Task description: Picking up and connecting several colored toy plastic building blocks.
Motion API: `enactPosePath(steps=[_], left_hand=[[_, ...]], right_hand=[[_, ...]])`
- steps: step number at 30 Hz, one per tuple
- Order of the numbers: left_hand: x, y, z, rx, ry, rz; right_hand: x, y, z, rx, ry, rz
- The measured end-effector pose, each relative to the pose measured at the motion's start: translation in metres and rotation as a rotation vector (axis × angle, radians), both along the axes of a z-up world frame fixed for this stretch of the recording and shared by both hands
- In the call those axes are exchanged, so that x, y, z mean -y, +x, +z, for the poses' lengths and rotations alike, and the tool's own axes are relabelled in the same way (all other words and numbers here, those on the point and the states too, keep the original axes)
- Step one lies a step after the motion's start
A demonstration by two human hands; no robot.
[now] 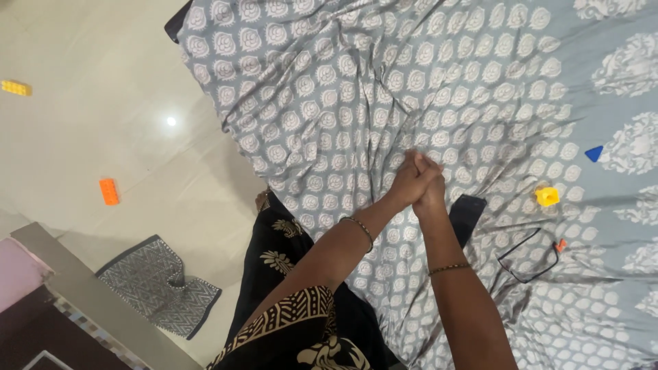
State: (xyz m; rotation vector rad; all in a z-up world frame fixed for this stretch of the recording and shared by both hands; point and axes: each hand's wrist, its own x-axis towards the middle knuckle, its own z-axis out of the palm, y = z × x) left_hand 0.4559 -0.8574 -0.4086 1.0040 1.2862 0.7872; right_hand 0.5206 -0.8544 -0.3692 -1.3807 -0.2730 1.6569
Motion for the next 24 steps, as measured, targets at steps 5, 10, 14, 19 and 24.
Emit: enactPosePath(steps=[5, 10, 14, 19, 24], left_hand=[[0.005, -0.02, 0.026, 0.15, -0.193, 0.025], [0.02, -0.069, 0.065, 0.159, -0.244, 0.054], [0.052, -0.111, 0.089, 0.175, -0.364, 0.08], [0.084, -0.184, 0.146, 0.134, -0.417, 0.132], [0.114, -0.258, 0.198, 0.207, -0.506, 0.213]], right_hand=[[0.022, -0.009, -0.012, -0.027, 0.02, -0.035], [0.033, -0.061, 0.04, 0.012, -0.035, 0.003], [0.072, -0.094, 0.041, 0.077, -0.139, -0.005], [0.1, -0.154, 0.068, 0.083, -0.167, 0.071], [0.104, -0.229, 0.141, 0.038, -0.306, 0.287]])
